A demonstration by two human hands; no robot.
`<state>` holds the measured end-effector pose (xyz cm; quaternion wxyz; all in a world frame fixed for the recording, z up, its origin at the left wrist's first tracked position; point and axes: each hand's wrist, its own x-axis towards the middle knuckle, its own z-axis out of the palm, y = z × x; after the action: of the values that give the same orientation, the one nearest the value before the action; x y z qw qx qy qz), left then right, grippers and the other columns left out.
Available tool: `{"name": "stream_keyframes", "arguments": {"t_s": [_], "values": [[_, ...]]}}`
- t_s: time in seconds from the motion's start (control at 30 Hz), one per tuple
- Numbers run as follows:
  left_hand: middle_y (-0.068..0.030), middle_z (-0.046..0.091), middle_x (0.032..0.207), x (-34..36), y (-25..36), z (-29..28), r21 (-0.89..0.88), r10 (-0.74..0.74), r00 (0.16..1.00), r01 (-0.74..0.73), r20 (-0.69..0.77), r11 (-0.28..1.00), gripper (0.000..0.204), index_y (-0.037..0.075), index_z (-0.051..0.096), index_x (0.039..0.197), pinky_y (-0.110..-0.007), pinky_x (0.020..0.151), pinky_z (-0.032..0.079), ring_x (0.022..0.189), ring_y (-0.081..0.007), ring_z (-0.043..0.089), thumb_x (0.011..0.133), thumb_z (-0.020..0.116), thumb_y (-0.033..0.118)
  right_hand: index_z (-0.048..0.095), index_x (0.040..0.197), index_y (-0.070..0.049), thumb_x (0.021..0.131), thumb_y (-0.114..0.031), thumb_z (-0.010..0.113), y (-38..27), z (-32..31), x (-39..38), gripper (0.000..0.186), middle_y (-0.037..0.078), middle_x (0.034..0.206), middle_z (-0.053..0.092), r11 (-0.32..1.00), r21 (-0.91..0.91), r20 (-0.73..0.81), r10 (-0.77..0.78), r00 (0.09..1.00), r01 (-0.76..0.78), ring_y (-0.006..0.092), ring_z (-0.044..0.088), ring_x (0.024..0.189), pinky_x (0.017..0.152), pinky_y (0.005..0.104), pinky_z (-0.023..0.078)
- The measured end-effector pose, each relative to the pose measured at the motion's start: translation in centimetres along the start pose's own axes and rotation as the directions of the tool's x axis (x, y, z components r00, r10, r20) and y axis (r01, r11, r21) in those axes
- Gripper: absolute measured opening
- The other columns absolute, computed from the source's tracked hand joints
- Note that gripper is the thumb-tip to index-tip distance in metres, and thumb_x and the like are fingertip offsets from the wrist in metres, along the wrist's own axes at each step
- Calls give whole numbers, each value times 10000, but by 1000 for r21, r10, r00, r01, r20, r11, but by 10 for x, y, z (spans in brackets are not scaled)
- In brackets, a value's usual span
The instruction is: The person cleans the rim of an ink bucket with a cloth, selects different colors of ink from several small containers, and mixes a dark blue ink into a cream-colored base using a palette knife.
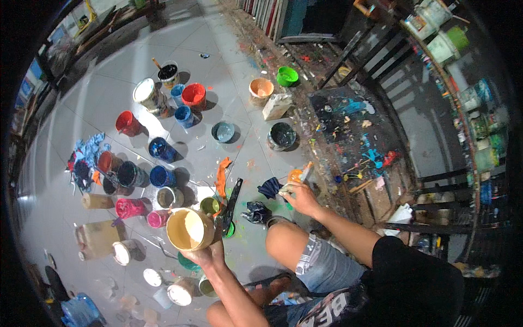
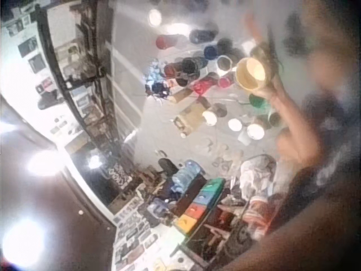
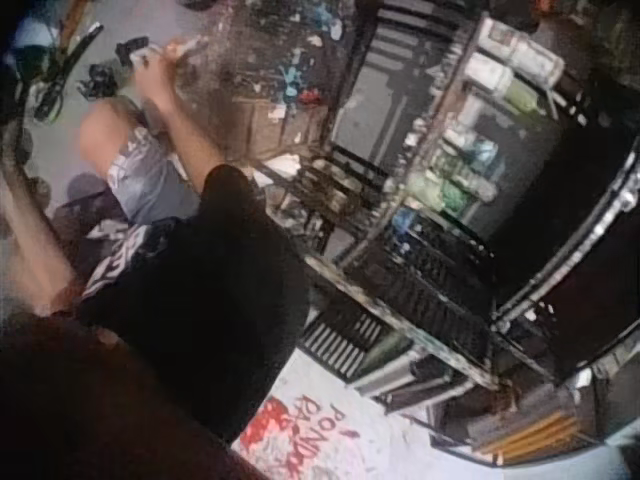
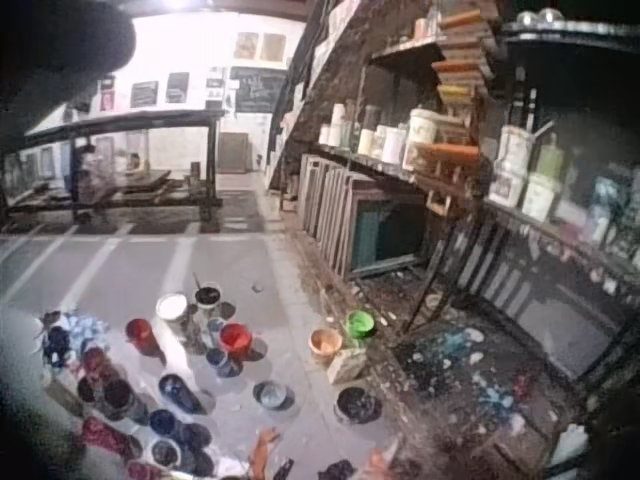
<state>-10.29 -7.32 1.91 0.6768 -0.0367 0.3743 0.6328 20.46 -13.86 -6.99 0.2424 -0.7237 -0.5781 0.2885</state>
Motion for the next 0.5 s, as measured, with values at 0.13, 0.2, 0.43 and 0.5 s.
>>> {"name": "stream_keyframes", "arguments": {"t_s": [0.13,0.2,0.43,0.5], "values": [[-73,640,1200,-61,49,69,-1,-82,993,83,-90,997,569,183,591,1272,-570,919,474,1094,-288,611,899,471,595,685,1056,-9,899,-249,671,-63,-95,-28,287,198,1056,665,976,-100,-55,188,981,-192,384,616,1042,923,440,468],[-74,653,1181,-92,73,82,6,-126,991,126,-47,992,609,194,594,1268,-549,876,510,1047,-281,636,886,444,644,663,1067,17,931,-283,648,-95,-147,-41,329,177,1052,675,984,-41,-69,172,983,-175,347,660,971,835,435,524],[-113,659,1144,-216,165,152,96,-146,954,176,-261,980,619,154,598,1246,-522,774,537,977,-308,636,884,469,639,540,1254,-20,1006,-308,575,-215,-279,-74,382,127,1131,650,447,688,128,701,701,-572,223,686,850,646,361,561],[-133,654,1149,-232,184,147,46,-191,955,206,-226,977,618,138,595,1248,-507,748,546,956,-320,640,887,482,626,548,1270,-22,1004,-306,580,-233,-306,-89,391,126,1117,650,488,729,17,688,726,-480,228,683,839,650,364,565]]}}
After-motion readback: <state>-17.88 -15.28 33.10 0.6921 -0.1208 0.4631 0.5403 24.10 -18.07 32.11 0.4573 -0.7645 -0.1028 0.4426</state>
